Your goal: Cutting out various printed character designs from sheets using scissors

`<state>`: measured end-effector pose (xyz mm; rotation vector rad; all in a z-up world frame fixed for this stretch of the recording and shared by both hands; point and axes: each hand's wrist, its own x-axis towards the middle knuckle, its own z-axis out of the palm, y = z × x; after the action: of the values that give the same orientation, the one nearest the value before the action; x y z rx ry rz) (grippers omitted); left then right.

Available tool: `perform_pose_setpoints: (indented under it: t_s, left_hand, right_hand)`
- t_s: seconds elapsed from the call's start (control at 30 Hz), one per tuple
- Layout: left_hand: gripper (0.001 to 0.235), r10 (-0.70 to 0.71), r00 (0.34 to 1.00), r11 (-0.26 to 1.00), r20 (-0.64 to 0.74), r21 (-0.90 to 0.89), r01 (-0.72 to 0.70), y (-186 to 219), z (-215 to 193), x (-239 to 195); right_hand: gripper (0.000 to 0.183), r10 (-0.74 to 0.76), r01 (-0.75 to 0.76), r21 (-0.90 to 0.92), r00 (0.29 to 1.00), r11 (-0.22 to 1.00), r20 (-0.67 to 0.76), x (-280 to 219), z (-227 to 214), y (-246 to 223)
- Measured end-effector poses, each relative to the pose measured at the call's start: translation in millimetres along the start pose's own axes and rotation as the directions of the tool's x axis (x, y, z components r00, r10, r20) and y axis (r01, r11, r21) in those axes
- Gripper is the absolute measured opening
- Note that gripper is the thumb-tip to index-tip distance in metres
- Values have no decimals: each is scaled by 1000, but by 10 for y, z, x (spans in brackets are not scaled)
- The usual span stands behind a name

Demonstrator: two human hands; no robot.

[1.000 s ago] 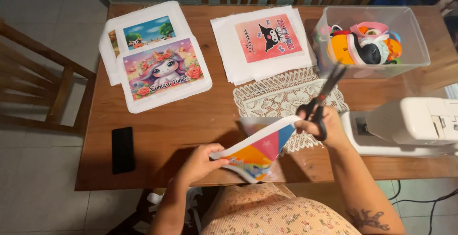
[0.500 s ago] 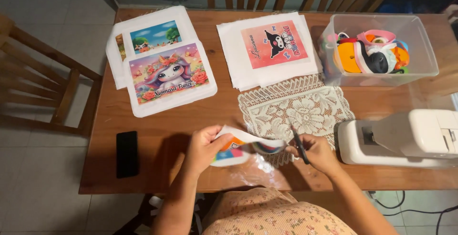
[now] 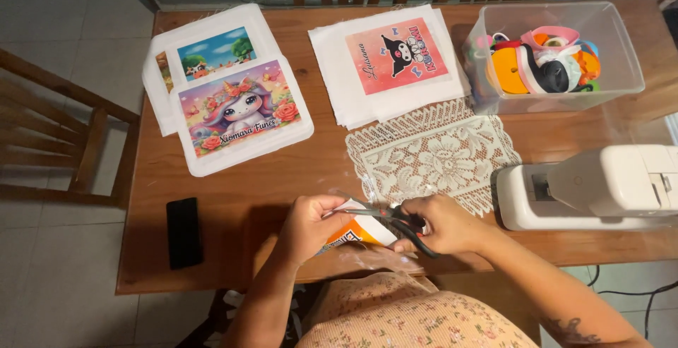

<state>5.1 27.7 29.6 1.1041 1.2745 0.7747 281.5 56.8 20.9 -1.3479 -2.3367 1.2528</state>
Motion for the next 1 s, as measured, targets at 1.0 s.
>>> perform_pose_setpoints:
  t_s: [1.0]
  left_hand:
    - [16, 44, 999, 998, 24, 34, -45, -116, 4, -125]
  right_hand:
    - [53, -19, 22, -40, 997, 999, 69, -14, -71, -232]
